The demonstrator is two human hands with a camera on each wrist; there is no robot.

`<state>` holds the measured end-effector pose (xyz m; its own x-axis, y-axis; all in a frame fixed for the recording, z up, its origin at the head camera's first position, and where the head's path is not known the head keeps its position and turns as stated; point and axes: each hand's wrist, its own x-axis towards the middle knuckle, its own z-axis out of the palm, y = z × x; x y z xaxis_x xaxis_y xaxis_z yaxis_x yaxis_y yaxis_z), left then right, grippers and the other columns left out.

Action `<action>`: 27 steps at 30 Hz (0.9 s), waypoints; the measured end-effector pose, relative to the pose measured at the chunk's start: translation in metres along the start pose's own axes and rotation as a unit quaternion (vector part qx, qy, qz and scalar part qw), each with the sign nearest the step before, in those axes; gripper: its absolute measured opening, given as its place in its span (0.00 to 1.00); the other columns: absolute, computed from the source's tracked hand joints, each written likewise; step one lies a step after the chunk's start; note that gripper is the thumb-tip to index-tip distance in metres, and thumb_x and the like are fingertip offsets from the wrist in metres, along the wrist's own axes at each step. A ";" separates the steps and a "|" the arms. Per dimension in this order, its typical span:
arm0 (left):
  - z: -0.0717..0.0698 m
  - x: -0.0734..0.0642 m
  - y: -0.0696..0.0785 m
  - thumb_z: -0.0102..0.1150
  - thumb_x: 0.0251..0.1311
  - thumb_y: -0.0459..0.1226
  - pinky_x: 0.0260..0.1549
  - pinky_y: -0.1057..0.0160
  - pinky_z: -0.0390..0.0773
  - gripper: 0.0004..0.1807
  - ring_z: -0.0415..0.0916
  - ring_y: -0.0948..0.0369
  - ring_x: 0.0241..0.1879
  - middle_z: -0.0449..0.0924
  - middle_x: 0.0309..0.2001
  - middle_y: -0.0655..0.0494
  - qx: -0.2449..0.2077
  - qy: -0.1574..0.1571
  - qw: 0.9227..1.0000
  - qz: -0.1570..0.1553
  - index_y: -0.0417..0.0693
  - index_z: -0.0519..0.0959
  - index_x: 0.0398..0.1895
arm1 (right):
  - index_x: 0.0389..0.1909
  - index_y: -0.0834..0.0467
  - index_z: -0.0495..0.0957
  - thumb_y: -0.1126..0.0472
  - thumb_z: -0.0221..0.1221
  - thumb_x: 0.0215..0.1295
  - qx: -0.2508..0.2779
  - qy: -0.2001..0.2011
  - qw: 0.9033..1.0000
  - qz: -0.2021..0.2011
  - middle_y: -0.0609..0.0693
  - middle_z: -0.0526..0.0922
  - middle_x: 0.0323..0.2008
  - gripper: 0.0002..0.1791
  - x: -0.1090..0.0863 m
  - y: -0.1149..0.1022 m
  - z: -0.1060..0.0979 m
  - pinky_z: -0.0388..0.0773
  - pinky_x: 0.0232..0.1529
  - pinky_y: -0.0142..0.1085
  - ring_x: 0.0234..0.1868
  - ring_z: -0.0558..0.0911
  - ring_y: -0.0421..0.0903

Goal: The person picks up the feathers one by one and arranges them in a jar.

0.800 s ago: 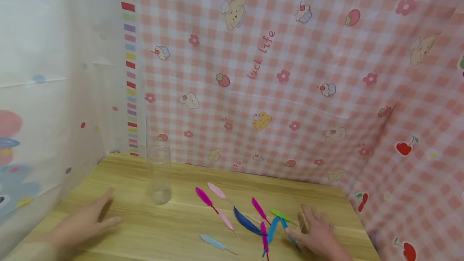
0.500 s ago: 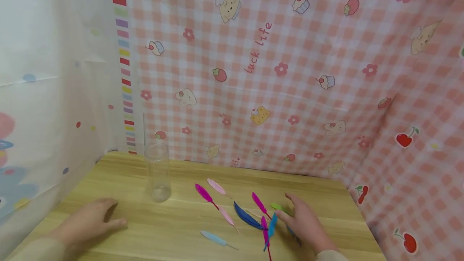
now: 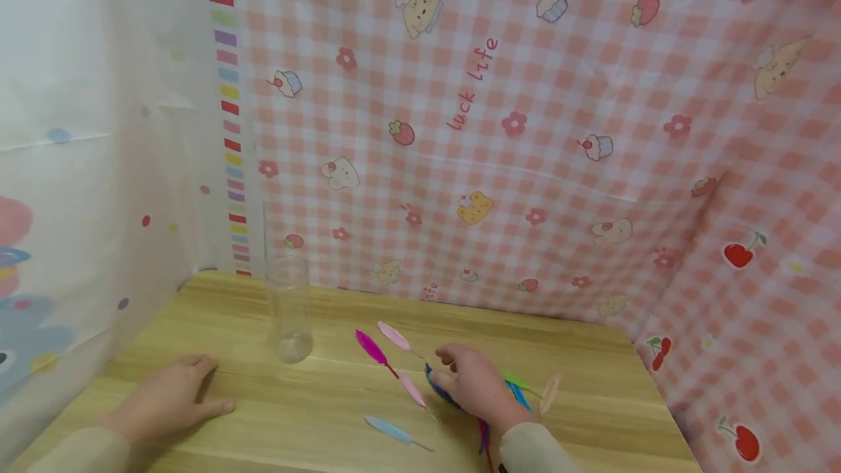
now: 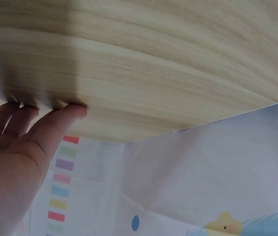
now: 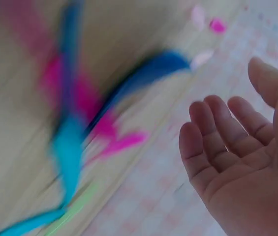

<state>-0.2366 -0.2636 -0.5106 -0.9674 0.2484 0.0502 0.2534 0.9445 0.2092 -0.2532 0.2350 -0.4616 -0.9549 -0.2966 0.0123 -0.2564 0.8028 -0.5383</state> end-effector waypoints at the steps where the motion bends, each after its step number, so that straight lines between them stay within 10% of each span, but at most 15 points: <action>1: 0.000 0.000 0.000 0.68 0.56 0.72 0.56 0.34 0.82 0.52 0.83 0.35 0.56 0.83 0.56 0.29 0.000 0.000 1.000 0.000 0.31 0.79 0.59 | 0.63 0.60 0.81 0.51 0.69 0.72 0.004 -0.022 1.000 -0.020 0.55 0.89 0.54 0.25 0.002 -0.007 0.005 0.86 0.54 0.54 0.53 0.88 0.53; 7: -0.001 0.000 0.005 0.70 0.56 0.70 0.54 0.34 0.83 0.49 0.82 0.34 0.55 0.83 0.56 0.29 0.001 0.017 1.000 0.009 0.31 0.79 0.56 | 0.61 0.53 0.83 0.43 0.75 0.63 -0.038 -0.133 0.987 -0.080 0.43 0.89 0.47 0.30 0.002 -0.045 0.040 0.85 0.49 0.37 0.47 0.85 0.38; 21: -0.008 0.007 0.009 0.72 0.52 0.71 0.55 0.34 0.82 0.54 0.83 0.36 0.55 0.82 0.57 0.30 -0.025 -0.015 1.000 -0.012 0.29 0.78 0.60 | 0.47 0.47 0.86 0.60 0.69 0.71 -0.104 -0.147 0.980 -0.091 0.35 0.85 0.37 0.07 0.010 -0.075 0.078 0.82 0.44 0.30 0.37 0.78 0.29; 27: -0.012 0.031 0.043 0.71 0.56 0.70 0.68 0.30 0.73 0.66 0.70 0.29 0.71 0.68 0.74 0.25 -0.207 -0.011 0.975 -0.077 0.27 0.58 0.79 | 0.43 0.50 0.88 0.61 0.63 0.76 -0.077 -0.087 0.985 -0.127 0.39 0.90 0.40 0.05 0.023 -0.093 0.049 0.85 0.47 0.32 0.48 0.86 0.37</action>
<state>-0.2562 -0.2178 -0.4885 -0.9922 0.1201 -0.0324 0.0782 0.8045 0.5888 -0.2442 0.1281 -0.4520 -0.8200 -0.5719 -0.0212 -0.5167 0.7557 -0.4025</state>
